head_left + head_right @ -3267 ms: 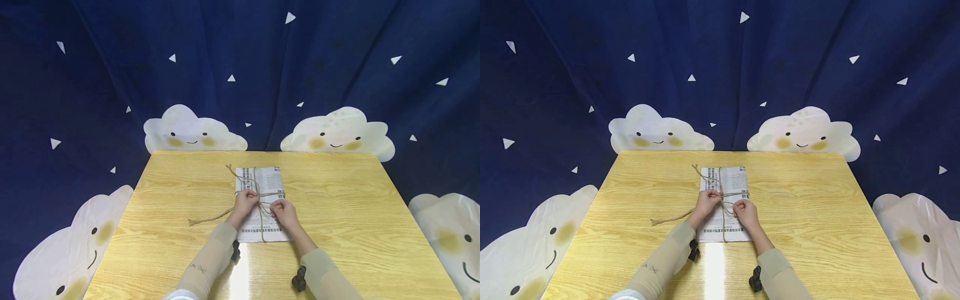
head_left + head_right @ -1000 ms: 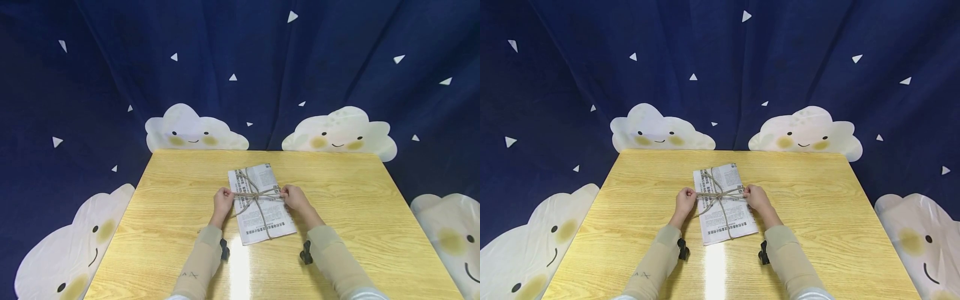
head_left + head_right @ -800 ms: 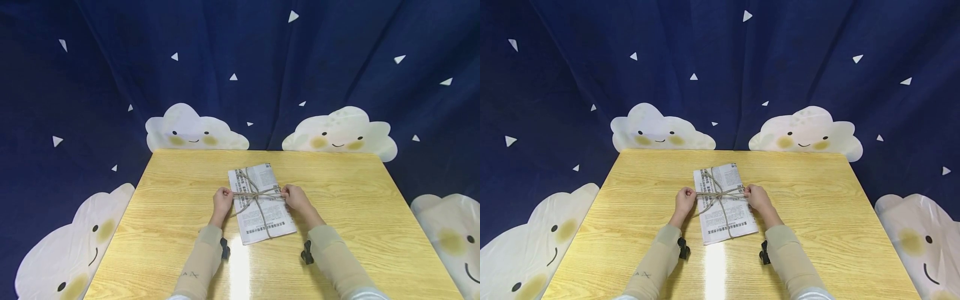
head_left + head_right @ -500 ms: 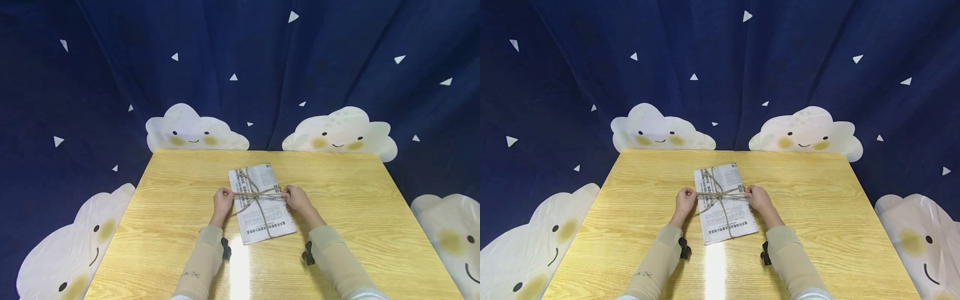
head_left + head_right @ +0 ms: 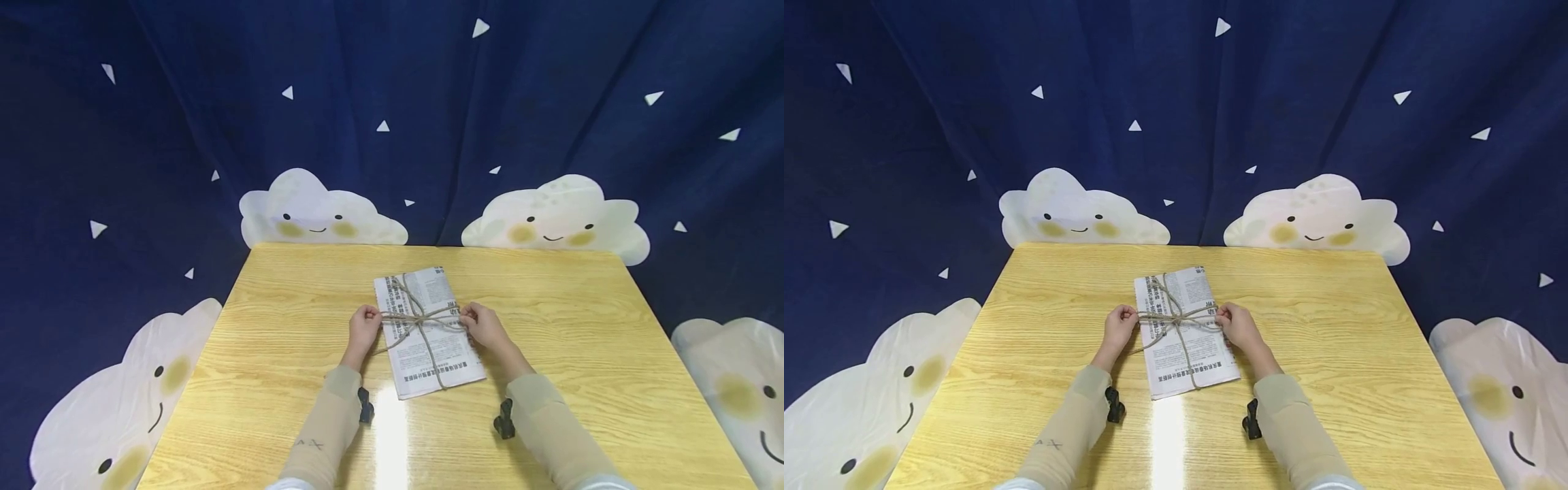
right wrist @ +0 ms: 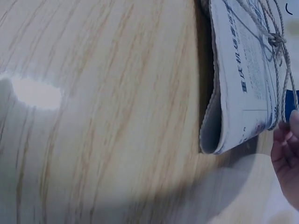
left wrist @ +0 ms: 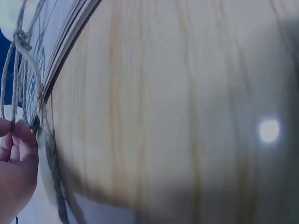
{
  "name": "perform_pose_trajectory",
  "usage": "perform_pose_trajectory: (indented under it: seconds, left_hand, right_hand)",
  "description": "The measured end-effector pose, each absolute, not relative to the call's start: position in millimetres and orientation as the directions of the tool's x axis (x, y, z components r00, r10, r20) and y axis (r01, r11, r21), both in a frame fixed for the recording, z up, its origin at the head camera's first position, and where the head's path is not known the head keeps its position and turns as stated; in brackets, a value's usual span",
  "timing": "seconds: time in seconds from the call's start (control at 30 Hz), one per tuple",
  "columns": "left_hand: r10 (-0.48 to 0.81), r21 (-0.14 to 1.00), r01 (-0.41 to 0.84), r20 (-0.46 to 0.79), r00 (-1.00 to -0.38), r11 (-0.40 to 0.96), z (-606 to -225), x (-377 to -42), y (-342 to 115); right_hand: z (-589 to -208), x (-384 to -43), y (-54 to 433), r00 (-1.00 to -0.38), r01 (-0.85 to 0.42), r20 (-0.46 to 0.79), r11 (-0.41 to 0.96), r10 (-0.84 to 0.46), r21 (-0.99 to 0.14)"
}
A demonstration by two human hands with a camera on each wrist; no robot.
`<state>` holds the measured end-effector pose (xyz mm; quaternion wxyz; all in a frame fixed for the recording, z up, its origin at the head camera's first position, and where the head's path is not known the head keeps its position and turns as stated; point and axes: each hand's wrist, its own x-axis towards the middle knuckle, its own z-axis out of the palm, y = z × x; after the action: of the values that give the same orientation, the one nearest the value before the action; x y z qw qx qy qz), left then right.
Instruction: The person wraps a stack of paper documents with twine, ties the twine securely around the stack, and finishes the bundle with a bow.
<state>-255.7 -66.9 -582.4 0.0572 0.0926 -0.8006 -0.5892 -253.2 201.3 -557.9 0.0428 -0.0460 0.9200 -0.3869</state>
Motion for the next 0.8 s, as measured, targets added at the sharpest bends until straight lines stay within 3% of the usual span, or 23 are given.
perform_pose_trajectory:
  seconds: [0.17, 0.4, 0.53, 0.8]
  left_hand:
    - [-0.158, 0.958, -0.077, -0.034, -0.987, 0.276, -584.0, -255.7, -71.6]
    - [-0.119, 0.952, -0.076, -0.042, -0.992, 0.297, -584.3, -256.1, -72.7]
    - [-0.111, 0.945, -0.087, -0.054, -0.992, 0.317, -584.6, -255.4, -72.8]
    - [-0.083, 0.939, -0.080, -0.055, -0.995, 0.334, -586.0, -252.8, -74.1]
  right_hand:
    - [-557.1, -255.9, 198.3, -0.992, -0.073, -0.002, 0.572, -0.129, -0.817]
    - [-551.0, -265.7, 181.8, -0.986, 0.075, -0.127, 0.392, -0.110, -0.917]
    - [-549.7, -274.9, 167.7, -0.989, 0.067, -0.126, 0.519, -0.079, -0.852]
    - [-543.1, -283.5, 133.9, -0.995, 0.008, -0.085, 0.809, -0.052, -0.588]
